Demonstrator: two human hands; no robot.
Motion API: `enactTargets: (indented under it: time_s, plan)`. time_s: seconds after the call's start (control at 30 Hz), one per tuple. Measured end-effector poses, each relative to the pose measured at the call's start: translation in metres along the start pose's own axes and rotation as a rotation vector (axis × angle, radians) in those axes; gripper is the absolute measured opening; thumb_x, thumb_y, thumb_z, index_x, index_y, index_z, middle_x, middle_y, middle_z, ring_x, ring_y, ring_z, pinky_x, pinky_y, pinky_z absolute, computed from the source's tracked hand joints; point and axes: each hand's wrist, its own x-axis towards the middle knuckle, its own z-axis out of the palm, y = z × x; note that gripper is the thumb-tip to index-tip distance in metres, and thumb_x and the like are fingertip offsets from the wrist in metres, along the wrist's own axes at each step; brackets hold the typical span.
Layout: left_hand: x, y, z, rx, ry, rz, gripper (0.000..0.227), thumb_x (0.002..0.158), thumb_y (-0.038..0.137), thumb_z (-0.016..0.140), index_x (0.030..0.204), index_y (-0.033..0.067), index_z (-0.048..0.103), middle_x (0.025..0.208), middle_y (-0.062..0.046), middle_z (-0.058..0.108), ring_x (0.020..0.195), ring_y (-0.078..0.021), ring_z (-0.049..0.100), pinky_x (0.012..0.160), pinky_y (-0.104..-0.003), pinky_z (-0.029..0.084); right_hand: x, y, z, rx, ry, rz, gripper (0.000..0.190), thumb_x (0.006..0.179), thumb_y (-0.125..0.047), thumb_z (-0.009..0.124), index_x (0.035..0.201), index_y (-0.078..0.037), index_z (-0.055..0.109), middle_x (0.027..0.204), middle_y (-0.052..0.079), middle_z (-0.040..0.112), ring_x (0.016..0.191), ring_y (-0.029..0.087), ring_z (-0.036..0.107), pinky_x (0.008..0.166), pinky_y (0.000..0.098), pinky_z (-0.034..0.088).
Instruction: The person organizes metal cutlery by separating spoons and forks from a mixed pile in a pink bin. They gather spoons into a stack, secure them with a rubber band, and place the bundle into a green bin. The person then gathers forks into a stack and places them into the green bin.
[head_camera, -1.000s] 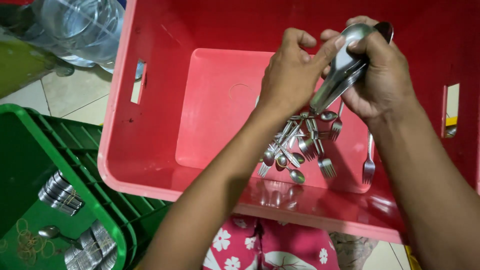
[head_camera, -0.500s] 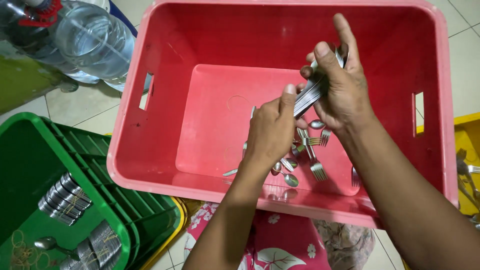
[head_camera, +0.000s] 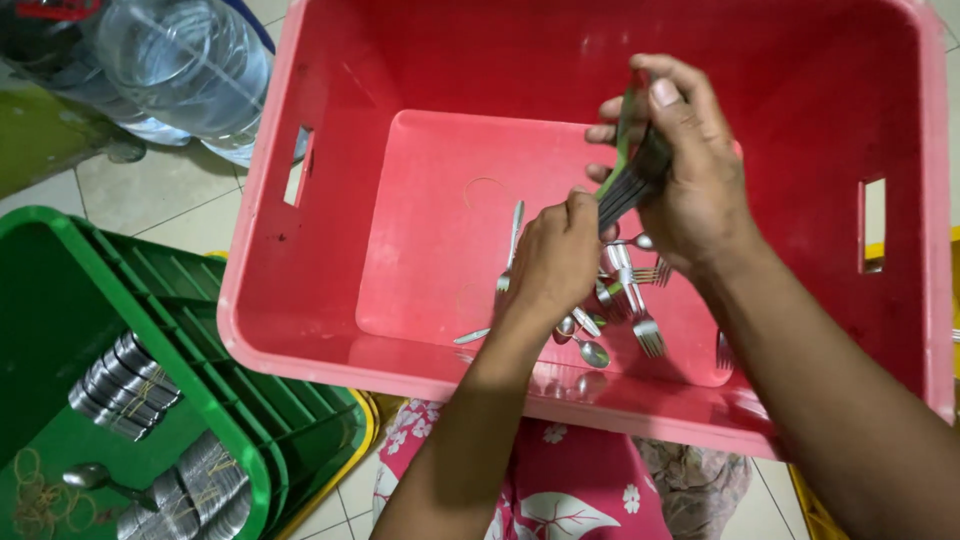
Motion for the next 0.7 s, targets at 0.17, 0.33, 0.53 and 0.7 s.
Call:
enactTargets:
  time_s: [0.17,0.33,0.53,0.7]
  plan:
    - [-0.009,0.005,0.002,0.07,0.095,0.118,0.065,0.098,0.037,0.024,0.075,0.0028,0.074,0.077,-0.007,0.08,0.068,-0.0335,0.073,0.073,-0.046,0.054,-0.002,-0.004,-0.008,-0.103,-0.046,-0.125,0.044,0.103,-0.018,0.064,0.143,-0.015,0.046,0.136,0.014,0.055,0.109,0.027,0.071,0.075,0.0328,0.068]
    - [-0.013,0.013,-0.007,-0.047,0.181,0.074,0.045,0.096,0.037,0.031,0.1,0.0134,0.07,0.078,-0.004,0.073,0.073,-0.0259,0.069,0.073,-0.042,0.052,0.001,-0.001,-0.007,0.101,0.091,-0.056,0.03,0.1,-0.011,0.067,0.125,-0.014,0.051,0.112,0.01,0.059,0.09,0.019,0.068,0.072,0.0356,0.068]
    - [0.004,-0.005,-0.016,-0.238,0.476,0.175,0.047,0.1,0.047,0.039,0.078,0.0117,0.06,0.061,0.0,0.056,0.053,-0.015,0.054,0.051,-0.034,0.043,-0.006,0.006,0.001,0.265,0.031,0.002,0.022,0.101,-0.013,0.068,0.108,-0.015,0.048,0.104,0.006,0.065,0.106,0.023,0.07,0.094,0.0405,0.065]
    - [0.028,-0.032,-0.04,-0.386,0.611,0.213,0.042,0.1,0.037,0.046,0.069,0.0087,0.055,0.055,-0.001,0.052,0.05,-0.0147,0.05,0.049,-0.034,0.044,-0.017,-0.016,0.016,-0.26,-0.32,-0.067,0.051,0.088,0.009,0.062,0.119,-0.015,0.029,0.144,0.018,0.046,0.12,0.031,0.06,0.09,0.0421,0.068]
